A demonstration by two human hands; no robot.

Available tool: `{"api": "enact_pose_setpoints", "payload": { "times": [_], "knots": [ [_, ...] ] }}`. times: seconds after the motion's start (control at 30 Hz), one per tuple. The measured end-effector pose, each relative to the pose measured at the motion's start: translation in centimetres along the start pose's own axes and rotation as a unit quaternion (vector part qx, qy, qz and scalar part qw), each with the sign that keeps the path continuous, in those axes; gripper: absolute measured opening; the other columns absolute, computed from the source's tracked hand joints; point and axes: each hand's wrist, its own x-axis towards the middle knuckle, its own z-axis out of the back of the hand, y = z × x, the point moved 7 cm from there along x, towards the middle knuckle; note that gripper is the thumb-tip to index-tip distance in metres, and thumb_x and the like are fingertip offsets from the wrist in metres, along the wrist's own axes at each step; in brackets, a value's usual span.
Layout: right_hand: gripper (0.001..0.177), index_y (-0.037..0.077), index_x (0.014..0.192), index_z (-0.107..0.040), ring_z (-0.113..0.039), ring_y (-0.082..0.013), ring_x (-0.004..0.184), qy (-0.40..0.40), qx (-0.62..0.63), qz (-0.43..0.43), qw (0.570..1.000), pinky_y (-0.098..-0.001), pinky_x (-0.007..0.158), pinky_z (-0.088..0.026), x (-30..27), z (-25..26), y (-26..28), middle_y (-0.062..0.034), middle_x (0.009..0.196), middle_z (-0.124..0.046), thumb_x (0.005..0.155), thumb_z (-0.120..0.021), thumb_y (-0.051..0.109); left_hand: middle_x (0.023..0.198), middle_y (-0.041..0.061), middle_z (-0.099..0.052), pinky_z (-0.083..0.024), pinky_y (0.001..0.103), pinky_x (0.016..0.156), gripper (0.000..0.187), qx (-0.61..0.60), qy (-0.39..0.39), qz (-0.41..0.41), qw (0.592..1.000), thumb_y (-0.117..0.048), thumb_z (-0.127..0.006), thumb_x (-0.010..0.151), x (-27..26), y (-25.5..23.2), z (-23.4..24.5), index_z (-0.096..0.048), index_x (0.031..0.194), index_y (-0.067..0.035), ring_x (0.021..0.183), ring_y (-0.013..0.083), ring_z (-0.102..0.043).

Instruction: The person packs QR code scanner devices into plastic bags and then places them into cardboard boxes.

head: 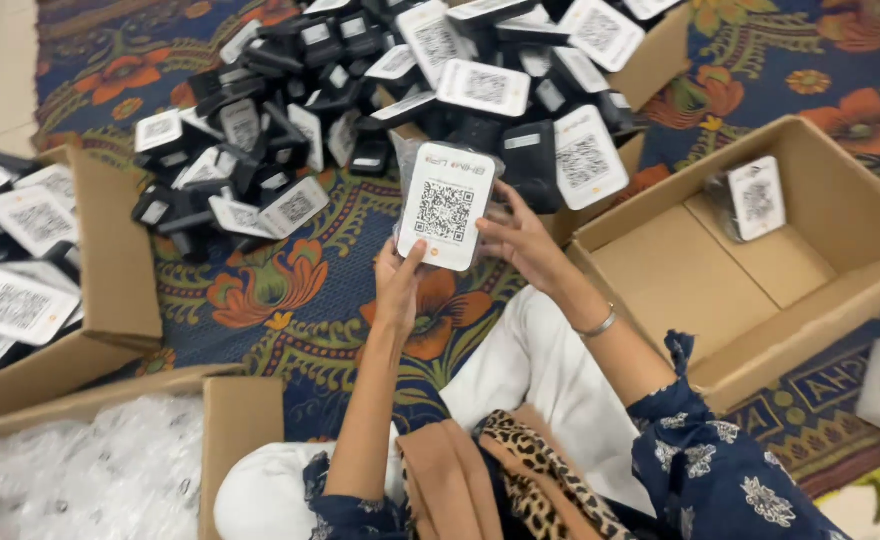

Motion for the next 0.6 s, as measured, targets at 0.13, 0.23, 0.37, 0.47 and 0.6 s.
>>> {"api": "enact_pose_setpoints", "payload": {
  "times": [0.13,0.23,0.37,0.47,0.6],
  "knots": [
    [0.084,0.006,0.159,-0.028,-0.062,-0.0212,0.127,0.012,-0.120,0.097,0.988,-0.0386,0.107,-0.052,-3.0,6.1,8.6,-0.0129,0.144,-0.059,0.090,-0.076,0.004,0.129,0.012,-0.065,-0.052,0.034,0.102,0.067,0.065,0.081,-0.006,0.995,-0.010,-0.074,0.091,1.7,2.9,-10.3,-0.034,0.145,-0.010,0.118,0.0197,-0.065],
    [0.086,0.007,0.158,-0.031,-0.059,-0.0204,0.130,-0.016,-0.184,0.111,0.976,-0.0371,0.109,-0.051,-5.5,13.2,12.7,-0.0093,0.144,-0.058,0.086,-0.077,-0.002,0.126,0.012,-0.067,-0.051,0.032,0.100,0.067,0.153,0.150,-0.022,0.977,-0.007,-0.074,0.088,3.7,8.3,-16.9,-0.035,0.143,-0.010,0.117,0.0196,-0.065],
    [0.087,0.009,0.156,-0.034,-0.057,-0.0190,0.129,-0.057,-0.226,0.065,0.970,-0.0367,0.106,-0.051,-8.3,24.5,14.6,-0.0050,0.142,-0.058,0.080,-0.075,-0.006,0.096,0.022,-0.069,-0.055,0.041,0.077,0.050,0.494,0.125,0.004,0.860,-0.015,-0.082,0.082,6.4,17.2,-22.7,-0.054,0.121,0.001,0.085,0.0306,-0.065],
    [0.082,0.008,0.154,-0.039,-0.057,-0.0178,0.129,-0.073,-0.253,0.039,0.964,-0.0362,0.107,-0.050,-9.5,31.9,13.6,-0.0039,0.141,-0.059,0.081,-0.074,-0.007,0.097,0.021,-0.071,-0.052,0.045,0.079,0.053,0.534,0.151,-0.092,0.827,-0.017,-0.085,0.072,8.5,27.5,-24.6,-0.058,0.115,0.001,0.091,0.0324,-0.066],
    [0.078,0.008,0.150,-0.046,-0.058,-0.0174,0.127,-0.108,-0.318,0.029,0.942,-0.0357,0.107,-0.049,-9.0,42.5,9.8,-0.0037,0.138,-0.062,0.080,-0.074,-0.007,0.102,0.021,-0.070,-0.054,0.044,0.086,0.048,0.549,0.144,0.008,0.823,-0.021,-0.084,0.075,12.0,44.9,-21.6,-0.060,0.110,0.002,0.096,0.0340,-0.068]
  ]
}}
